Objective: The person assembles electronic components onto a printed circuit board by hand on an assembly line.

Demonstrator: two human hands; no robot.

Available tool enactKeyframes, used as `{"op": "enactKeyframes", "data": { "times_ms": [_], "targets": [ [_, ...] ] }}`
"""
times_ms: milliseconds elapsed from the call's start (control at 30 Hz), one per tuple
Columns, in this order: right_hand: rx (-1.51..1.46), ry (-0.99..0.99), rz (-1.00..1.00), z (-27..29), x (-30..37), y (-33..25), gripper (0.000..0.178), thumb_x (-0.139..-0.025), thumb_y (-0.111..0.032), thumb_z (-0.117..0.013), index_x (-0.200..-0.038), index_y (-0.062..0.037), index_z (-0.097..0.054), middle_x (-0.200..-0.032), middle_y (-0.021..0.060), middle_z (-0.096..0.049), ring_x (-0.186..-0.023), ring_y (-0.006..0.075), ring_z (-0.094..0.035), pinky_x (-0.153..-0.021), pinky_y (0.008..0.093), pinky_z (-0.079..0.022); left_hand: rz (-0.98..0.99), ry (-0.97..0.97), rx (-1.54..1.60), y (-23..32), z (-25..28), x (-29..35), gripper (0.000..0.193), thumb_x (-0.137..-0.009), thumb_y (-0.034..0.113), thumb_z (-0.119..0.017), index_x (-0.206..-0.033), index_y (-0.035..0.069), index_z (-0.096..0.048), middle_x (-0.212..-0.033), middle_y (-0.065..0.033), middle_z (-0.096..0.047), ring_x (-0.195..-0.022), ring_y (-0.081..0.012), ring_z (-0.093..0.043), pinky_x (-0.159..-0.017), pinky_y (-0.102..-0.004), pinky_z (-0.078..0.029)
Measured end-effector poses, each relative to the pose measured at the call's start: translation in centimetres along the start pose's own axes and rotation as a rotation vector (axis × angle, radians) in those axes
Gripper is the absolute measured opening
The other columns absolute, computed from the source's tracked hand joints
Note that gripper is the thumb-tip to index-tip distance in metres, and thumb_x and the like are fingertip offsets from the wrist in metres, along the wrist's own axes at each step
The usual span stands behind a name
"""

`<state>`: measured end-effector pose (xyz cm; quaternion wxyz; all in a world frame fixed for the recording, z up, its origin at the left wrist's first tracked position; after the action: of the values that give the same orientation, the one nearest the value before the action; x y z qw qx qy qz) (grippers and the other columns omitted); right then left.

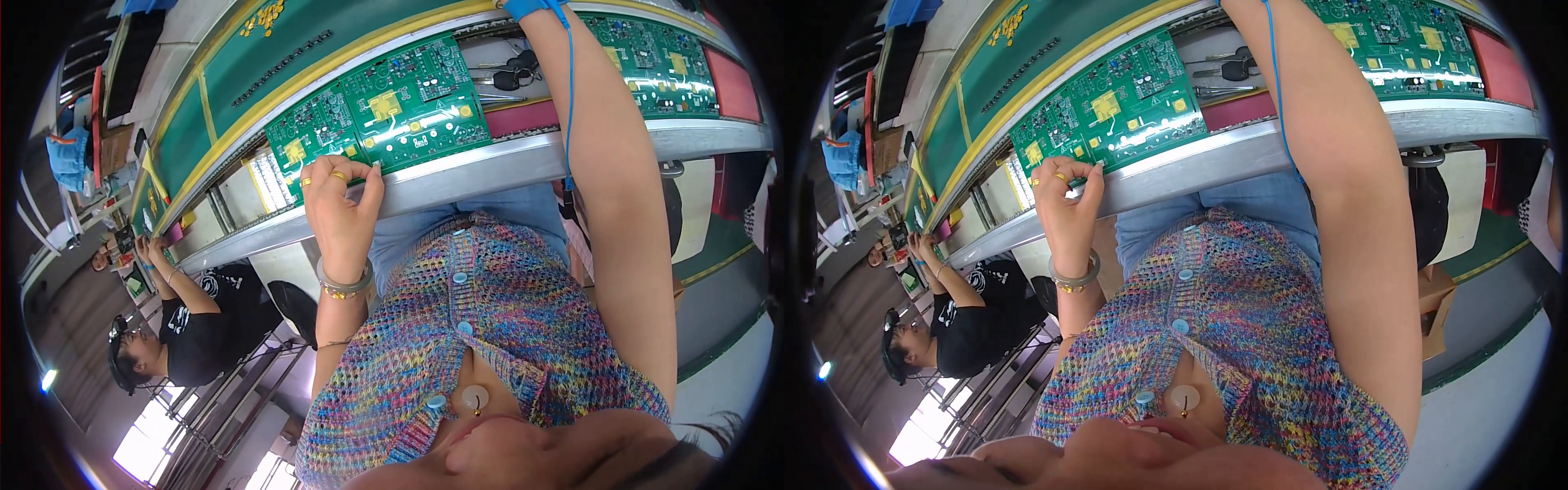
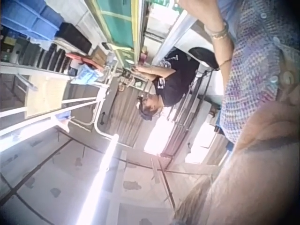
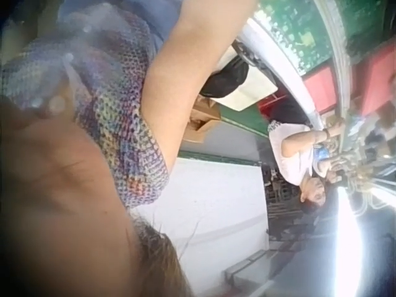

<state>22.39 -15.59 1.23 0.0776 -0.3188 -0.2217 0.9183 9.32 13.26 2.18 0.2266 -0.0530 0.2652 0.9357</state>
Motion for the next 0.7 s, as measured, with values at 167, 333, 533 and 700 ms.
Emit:
{"op": "enactKeyframes", "data": {
  "times_ms": [167, 333, 533, 700],
  "targets": [
    [-0.028, -0.010, -0.008, 0.4, 0.1, -0.8, 0.012, -0.078, -0.015, -0.055, -0.078, -0.0082, -0.064, -0.078, 0.0142, -0.063, -0.078, 0.0317, -0.061, -0.070, 0.0410, -0.047, -0.014, -0.015, -0.020, 0.1, 0.1, 0.2, 0.011, -0.067, 0.005, -0.070, -0.066, 0.004, -0.059, -0.075, -0.0070, -0.053, -0.076, -0.0248, -0.047, -0.071, -0.0346, -0.038],
    [-0.039, -0.072, -0.049, 0.0, 0.5, -0.8, 0.013, -0.079, -0.016, -0.054, -0.078, -0.0081, -0.064, -0.078, 0.0143, -0.063, -0.077, 0.0316, -0.061, -0.069, 0.0410, -0.047, -0.002, -0.019, -0.035, 0.1, 0.0, 0.4, 0.011, -0.067, 0.006, -0.069, -0.066, 0.003, -0.058, -0.074, -0.0071, -0.053, -0.076, -0.0251, -0.048, -0.071, -0.0344, -0.038],
    [-0.027, -0.055, -0.015, -0.5, 0.3, -0.8, 0.013, -0.080, -0.018, -0.055, -0.079, -0.0083, -0.065, -0.078, 0.0146, -0.063, -0.077, 0.0316, -0.061, -0.068, 0.0410, -0.047, 0.113, -0.039, -0.032, 0.1, -0.3, 0.2, 0.012, -0.068, 0.007, -0.068, -0.064, 0.003, -0.058, -0.073, -0.0070, -0.054, -0.075, -0.0258, -0.049, -0.069, -0.0351, -0.039],
    [0.046, -0.066, -0.032, 0.8, 0.1, -0.4, 0.013, -0.080, -0.018, -0.057, -0.080, -0.0083, -0.065, -0.080, 0.0143, -0.064, -0.078, 0.0316, -0.060, -0.070, 0.0402, -0.047, 0.019, 0.000, -0.078, 0.2, -0.5, -1.2, 0.013, -0.069, 0.011, -0.070, -0.066, 0.004, -0.059, -0.073, -0.0073, -0.055, -0.076, -0.0270, -0.051, -0.068, -0.0367, -0.041]
  ]
}}
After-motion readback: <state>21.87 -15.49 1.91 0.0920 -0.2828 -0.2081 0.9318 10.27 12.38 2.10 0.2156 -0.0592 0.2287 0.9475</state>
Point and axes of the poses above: each hand's wrist, its own x-axis away from the middle knuckle, its own z-axis out of the back of the hand, y = z × x, the point moved 5 cm from there along -x, towards the middle knuckle
